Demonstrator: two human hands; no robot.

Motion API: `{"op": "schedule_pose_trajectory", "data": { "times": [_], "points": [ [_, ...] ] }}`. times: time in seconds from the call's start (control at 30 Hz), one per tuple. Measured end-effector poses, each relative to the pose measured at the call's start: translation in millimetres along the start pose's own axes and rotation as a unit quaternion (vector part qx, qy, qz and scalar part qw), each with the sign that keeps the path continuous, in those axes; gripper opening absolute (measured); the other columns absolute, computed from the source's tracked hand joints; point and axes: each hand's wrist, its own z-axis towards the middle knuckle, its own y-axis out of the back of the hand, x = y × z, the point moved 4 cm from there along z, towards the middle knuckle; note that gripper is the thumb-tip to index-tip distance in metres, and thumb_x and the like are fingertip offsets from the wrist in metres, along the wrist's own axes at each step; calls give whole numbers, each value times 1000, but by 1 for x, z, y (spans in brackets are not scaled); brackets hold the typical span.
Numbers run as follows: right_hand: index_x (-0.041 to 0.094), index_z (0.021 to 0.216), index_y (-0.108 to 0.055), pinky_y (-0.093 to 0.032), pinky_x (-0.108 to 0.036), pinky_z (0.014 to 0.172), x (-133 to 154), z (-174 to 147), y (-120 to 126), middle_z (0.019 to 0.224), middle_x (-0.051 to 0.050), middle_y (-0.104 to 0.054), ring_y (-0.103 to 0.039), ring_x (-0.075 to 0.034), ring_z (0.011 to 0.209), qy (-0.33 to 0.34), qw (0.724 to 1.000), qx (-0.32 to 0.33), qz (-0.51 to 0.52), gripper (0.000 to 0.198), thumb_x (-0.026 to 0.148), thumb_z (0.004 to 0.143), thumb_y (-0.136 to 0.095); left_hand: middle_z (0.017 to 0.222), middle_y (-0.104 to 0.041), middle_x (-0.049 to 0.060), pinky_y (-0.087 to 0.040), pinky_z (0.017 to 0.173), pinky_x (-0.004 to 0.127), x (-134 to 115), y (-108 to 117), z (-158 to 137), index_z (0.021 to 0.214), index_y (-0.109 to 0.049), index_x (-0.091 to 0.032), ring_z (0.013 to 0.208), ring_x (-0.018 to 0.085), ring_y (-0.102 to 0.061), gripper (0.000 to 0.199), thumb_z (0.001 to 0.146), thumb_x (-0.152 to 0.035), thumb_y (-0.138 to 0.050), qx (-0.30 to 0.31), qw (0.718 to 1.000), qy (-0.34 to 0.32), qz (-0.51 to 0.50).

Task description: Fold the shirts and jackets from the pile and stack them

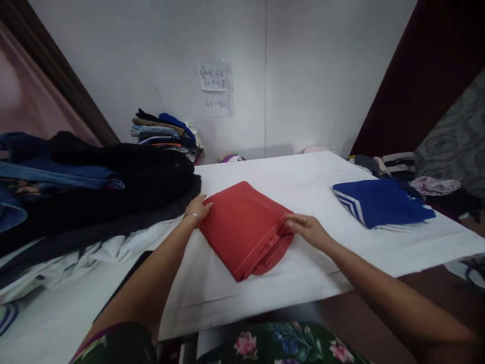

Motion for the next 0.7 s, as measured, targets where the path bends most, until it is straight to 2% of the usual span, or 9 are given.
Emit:
{"op": "schedule_pose_trajectory", "data": {
  "times": [0.07, 0.13, 0.23, 0.27, 0.33, 0.43, 0.5, 0.6, 0.7],
  "points": [
    [20, 116, -66, -45, -39, 95, -5, 42, 13, 118, -8, -66, -59, -24, 108, -7, 991, -28, -128, 41, 42, 81, -60, 140, -46, 19, -30, 110, 43, 2, 3, -27, 128, -52, -9, 133, 32, -39, 54, 80, -34, -57, -58, 998, -29, 26],
    [18, 121, -63, -42, -39, 98, -12, 78, 12, 123, -10, -63, -57, -26, 113, -53, 974, 0, -221, 45, 44, 84, -56, 145, -38, 21, -27, 112, 44, 6, 5, -57, 132, -46, -6, 137, 32, -31, 59, 83, -38, -54, -101, 995, -15, 11],
    [12, 125, -58, -42, -39, 98, -17, 115, 0, 126, -16, -61, -57, -29, 115, -94, 962, 38, -254, 58, 52, 82, -55, 145, -38, 21, -35, 108, 43, 17, -2, -99, 137, -38, -10, 135, 30, -36, 67, 82, -44, -56, -84, 984, 103, -116],
    [10, 126, -57, -41, -40, 98, -17, 124, -4, 128, -18, -58, -55, -30, 117, -99, 961, 43, -253, 64, 54, 80, -57, 143, -41, 20, -41, 103, 40, 20, -6, -110, 136, -37, -12, 132, 29, -42, 66, 82, -45, -56, -66, 969, 153, -184],
    [9, 125, -57, -40, -41, 99, -16, 136, -11, 131, -20, -56, -51, -33, 121, -114, 959, 53, -253, 70, 56, 74, -64, 139, -47, 17, -51, 91, 34, 21, -14, -124, 131, -41, -18, 123, 25, -51, 59, 83, -46, -57, -31, 916, 231, -327],
    [8, 102, -68, -46, -42, 91, -15, 144, -18, 113, -20, -66, -59, -35, 108, -151, 956, 89, -235, 56, 50, 65, -73, 124, -60, 12, -56, 72, 29, 10, -19, -126, 115, -52, -21, 107, 21, -62, 44, 79, -43, -62, 15, 835, 268, -479],
    [9, 86, -70, -51, -41, 79, -14, 142, -20, 97, -19, -71, -66, -33, 92, -175, 956, 112, -205, 42, 46, 65, -75, 106, -68, 9, -55, 64, 29, 3, -20, -120, 102, -58, -19, 91, 20, -67, 37, 72, -37, -69, 35, 811, 282, -512],
    [13, 81, -68, -54, -34, 68, -10, 127, -16, 89, -13, -73, -68, -26, 79, -191, 963, 125, -144, 30, 41, 72, -70, 85, -71, 5, -55, 60, 29, -6, -19, -101, 95, -62, -18, 74, 19, -68, 32, 65, -21, -72, 12, 811, 280, -514],
    [14, 80, -66, -55, -30, 67, -7, 98, -9, 82, -9, -74, -68, -21, 75, -203, 974, 101, 12, 22, 35, 75, -68, 79, -71, 3, -56, 64, 30, -23, -13, -71, 110, -61, -17, 70, 19, -69, 50, 62, -11, -67, -9, 833, 205, -514]
  ]
}}
